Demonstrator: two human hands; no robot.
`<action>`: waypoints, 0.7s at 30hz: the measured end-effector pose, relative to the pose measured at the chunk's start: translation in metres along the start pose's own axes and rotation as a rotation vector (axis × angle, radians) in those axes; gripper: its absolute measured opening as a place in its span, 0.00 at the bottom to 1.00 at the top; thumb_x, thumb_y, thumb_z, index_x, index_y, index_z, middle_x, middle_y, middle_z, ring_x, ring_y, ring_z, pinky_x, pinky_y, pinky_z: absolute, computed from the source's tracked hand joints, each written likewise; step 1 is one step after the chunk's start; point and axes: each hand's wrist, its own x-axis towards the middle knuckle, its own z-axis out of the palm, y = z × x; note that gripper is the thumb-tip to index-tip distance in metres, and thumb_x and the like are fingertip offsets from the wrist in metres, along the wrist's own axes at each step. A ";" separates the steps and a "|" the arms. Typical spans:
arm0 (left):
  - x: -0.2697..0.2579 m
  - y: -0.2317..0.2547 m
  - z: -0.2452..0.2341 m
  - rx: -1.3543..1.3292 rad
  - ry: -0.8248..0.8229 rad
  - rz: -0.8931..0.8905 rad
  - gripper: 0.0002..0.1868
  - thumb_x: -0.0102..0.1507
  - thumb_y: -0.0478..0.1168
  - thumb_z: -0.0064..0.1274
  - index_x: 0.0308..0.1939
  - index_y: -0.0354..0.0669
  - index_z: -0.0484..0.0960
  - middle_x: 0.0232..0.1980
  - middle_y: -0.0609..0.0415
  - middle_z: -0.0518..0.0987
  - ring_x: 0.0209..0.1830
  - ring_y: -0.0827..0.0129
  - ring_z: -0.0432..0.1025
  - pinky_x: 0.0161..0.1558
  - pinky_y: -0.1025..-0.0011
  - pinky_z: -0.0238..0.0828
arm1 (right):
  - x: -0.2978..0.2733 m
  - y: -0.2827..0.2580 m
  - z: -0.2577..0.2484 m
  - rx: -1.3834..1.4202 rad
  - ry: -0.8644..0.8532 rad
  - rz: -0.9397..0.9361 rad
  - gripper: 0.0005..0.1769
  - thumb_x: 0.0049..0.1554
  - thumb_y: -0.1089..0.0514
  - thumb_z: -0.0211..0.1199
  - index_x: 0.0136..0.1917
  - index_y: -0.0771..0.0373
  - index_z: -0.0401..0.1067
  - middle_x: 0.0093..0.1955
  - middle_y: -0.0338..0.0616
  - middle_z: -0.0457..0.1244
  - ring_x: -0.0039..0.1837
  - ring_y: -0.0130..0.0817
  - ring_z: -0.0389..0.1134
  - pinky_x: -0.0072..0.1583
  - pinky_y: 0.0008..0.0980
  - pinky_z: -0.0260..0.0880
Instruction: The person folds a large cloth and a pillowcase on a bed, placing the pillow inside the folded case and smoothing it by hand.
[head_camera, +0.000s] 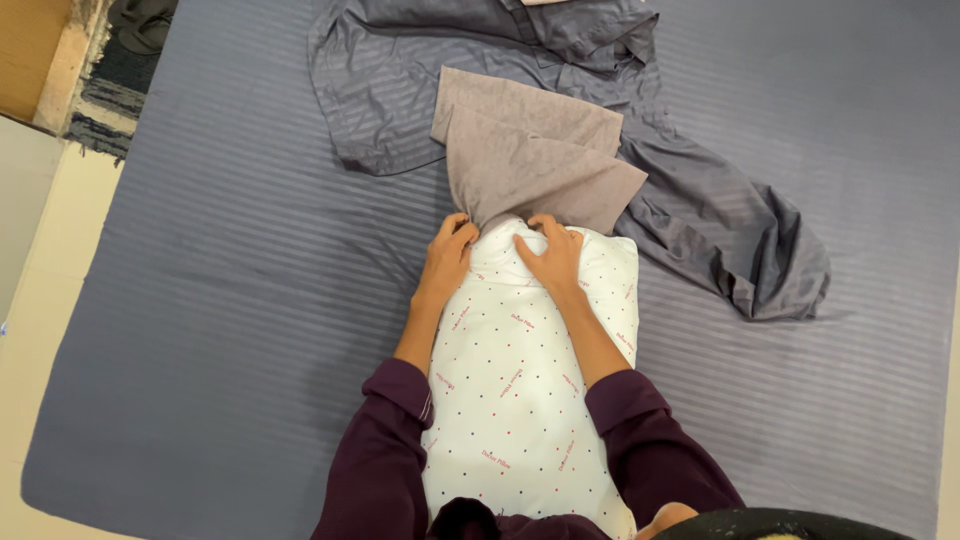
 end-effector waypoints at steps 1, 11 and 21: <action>0.001 0.000 0.001 0.004 -0.001 0.002 0.12 0.58 0.22 0.51 0.41 0.39 0.75 0.60 0.43 0.74 0.51 0.45 0.74 0.49 0.59 0.72 | 0.004 -0.006 0.001 -0.095 -0.005 -0.026 0.21 0.52 0.48 0.73 0.56 0.57 0.74 0.41 0.38 0.67 0.47 0.34 0.67 0.57 0.40 0.53; 0.005 0.020 0.006 0.013 0.121 0.039 0.08 0.61 0.25 0.52 0.40 0.39 0.74 0.61 0.43 0.73 0.59 0.45 0.69 0.57 0.57 0.67 | 0.036 -0.039 0.000 -0.212 0.044 -0.430 0.23 0.55 0.47 0.70 0.60 0.55 0.72 0.52 0.37 0.66 0.54 0.38 0.67 0.61 0.40 0.54; -0.001 0.021 0.002 0.090 0.258 0.047 0.11 0.59 0.22 0.46 0.41 0.38 0.74 0.54 0.49 0.78 0.53 0.49 0.72 0.54 0.58 0.69 | 0.059 0.129 -0.028 -0.476 0.033 0.037 0.18 0.48 0.63 0.64 0.53 0.55 0.68 0.51 0.48 0.66 0.51 0.54 0.69 0.49 0.51 0.66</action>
